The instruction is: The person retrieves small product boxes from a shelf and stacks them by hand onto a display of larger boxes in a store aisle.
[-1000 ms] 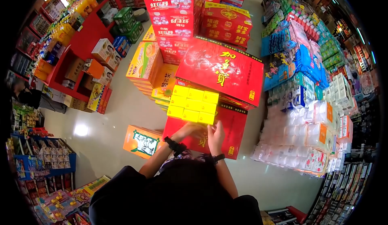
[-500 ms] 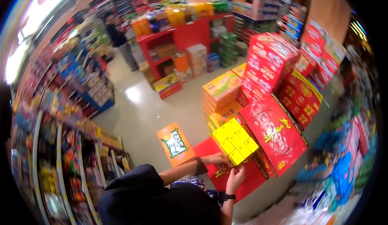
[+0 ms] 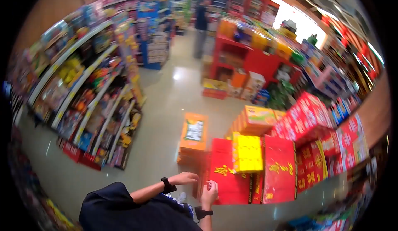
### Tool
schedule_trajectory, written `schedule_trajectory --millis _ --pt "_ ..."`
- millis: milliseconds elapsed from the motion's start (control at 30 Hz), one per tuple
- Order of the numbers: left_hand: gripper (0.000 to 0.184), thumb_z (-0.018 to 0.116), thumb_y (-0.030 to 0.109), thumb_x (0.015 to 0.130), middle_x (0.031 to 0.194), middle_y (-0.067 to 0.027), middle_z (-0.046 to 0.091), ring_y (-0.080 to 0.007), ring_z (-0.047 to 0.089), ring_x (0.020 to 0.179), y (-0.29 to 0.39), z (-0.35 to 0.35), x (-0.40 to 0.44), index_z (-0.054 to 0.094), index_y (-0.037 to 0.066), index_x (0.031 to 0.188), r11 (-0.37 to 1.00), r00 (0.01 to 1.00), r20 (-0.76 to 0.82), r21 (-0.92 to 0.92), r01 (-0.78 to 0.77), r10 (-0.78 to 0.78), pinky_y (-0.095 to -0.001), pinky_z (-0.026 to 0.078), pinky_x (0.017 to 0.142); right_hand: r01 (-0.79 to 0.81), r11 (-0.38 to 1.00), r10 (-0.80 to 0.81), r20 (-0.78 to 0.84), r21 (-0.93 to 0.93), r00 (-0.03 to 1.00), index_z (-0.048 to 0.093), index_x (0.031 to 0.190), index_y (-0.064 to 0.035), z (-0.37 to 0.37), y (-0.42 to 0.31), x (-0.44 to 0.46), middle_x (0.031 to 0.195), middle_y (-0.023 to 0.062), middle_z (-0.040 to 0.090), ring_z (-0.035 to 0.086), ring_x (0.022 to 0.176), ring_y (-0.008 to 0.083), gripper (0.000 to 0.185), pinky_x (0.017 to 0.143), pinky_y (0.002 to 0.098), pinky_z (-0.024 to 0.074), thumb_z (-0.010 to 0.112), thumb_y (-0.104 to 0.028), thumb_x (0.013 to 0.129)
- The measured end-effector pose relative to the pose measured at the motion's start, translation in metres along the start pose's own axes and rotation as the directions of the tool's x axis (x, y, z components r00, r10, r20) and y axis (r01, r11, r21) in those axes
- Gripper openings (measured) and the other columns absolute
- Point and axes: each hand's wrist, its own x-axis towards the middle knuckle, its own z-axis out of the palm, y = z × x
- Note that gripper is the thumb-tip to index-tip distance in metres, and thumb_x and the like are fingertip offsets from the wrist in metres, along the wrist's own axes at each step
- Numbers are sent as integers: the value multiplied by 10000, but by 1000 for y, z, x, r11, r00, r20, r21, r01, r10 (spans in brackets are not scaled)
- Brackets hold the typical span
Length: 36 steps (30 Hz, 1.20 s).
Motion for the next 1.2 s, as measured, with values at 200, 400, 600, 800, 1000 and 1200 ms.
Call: schedule_trajectory --millis 200,400,600,800,1000,1200 --pt "343 589 314 1051 1207 -160 767 -337 726 1119 -40 -9 -153 699 81 1278 985 914 -368 -35 169 -170 -434 567 959 290 955 -291 422 70 858 740 1025 -5 71 -49 -27 935 125 770 760 869 226 117 811 341 597 704 -55 925" --pt "346 612 300 1071 1194 -164 778 -300 747 1108 -71 24 -341 696 43 1287 934 629 -694 -306 183 -351 -407 585 955 392 898 -403 735 202 545 741 1054 -19 155 -130 -122 898 121 772 767 807 209 130 748 331 599 711 -108 965" --pt "355 637 327 1060 1222 -120 782 -276 755 1109 -103 69 -508 712 80 1303 820 287 -768 -536 200 -572 -387 579 961 381 859 -443 870 342 217 736 1085 -12 238 -192 -265 953 143 772 764 834 221 157 756 344 605 720 -124 977" --pt "353 642 316 1059 1220 -107 788 -257 754 1123 -115 105 -624 714 78 1308 751 45 -756 -638 171 -653 -373 575 962 410 839 -351 931 358 -94 743 1113 -26 302 -221 -388 970 140 781 782 875 244 167 779 364 614 714 -116 975" --pt "335 657 273 1058 1211 -107 786 -234 747 1113 -157 107 -706 711 70 1319 702 -17 -702 -712 -14 -712 -344 561 978 490 738 -317 879 464 -355 738 1187 -107 382 -236 -461 1037 139 784 760 963 361 265 824 433 598 690 -210 948" --pt "334 653 284 1060 1194 -107 789 -238 754 1083 -187 52 -810 705 80 1320 761 -118 -762 -646 60 -637 -350 572 951 467 662 -400 803 587 -442 733 1117 -73 491 -295 -528 982 144 770 753 863 320 184 756 410 592 682 -191 986"
